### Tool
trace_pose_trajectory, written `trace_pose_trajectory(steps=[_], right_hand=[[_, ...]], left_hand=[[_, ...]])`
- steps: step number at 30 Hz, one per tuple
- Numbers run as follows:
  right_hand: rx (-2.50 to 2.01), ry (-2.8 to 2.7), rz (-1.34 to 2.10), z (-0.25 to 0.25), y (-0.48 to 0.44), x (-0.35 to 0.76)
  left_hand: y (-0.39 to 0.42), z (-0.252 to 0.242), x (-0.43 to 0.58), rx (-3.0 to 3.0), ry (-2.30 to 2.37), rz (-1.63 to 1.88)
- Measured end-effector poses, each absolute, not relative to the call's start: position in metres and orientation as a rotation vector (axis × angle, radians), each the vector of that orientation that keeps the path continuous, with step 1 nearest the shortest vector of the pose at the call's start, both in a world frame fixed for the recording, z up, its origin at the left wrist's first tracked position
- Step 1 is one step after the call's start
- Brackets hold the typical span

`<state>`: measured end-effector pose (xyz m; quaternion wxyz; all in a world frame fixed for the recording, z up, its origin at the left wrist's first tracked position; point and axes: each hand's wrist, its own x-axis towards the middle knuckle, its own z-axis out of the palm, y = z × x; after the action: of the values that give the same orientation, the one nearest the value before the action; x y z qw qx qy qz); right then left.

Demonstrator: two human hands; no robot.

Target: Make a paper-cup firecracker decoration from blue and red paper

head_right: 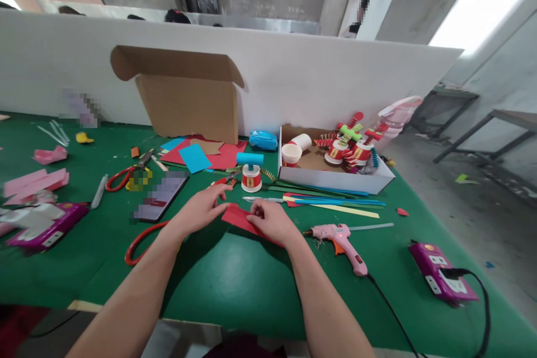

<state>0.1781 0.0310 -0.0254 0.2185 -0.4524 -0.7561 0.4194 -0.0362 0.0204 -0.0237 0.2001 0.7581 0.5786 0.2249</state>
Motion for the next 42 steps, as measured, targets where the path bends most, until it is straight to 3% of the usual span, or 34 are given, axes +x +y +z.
trace_pose_trajectory(steps=[5, 12, 16, 20, 24, 29, 35, 42], right_hand=[[-1.167, -1.411, 1.353, -0.025, 0.031, 0.170], [-1.026, -1.183, 1.679, -0.025, 0.022, 0.159], [-1.003, -1.108, 1.744, -0.027, 0.024, 0.161], [-1.071, -1.013, 1.687, -0.031, 0.029, 0.162], [-1.079, -0.999, 1.689, -0.032, 0.027, 0.158], [-1.102, -1.014, 1.669, -0.037, 0.027, 0.156], [-1.115, -0.929, 1.676, -0.043, 0.033, 0.161], [-1.063, -0.844, 1.678, -0.033, 0.031, 0.162]], left_hand=[[0.016, -0.014, -0.026, 1.690, 1.447, 0.877], [0.010, -0.009, 0.004, 1.510, 1.241, 0.821], [-0.006, 0.001, -0.022, 1.917, 1.458, 0.593], [-0.041, 0.004, -0.075, 2.072, 2.180, 0.018], [-0.067, -0.012, -0.095, 1.977, 2.183, -0.276], [-0.072, -0.022, -0.089, 1.783, 2.306, -0.163], [-0.099, 0.003, -0.120, 1.358, 1.675, 0.309], [-0.120, 0.013, -0.132, 1.239, 1.479, 0.649]])
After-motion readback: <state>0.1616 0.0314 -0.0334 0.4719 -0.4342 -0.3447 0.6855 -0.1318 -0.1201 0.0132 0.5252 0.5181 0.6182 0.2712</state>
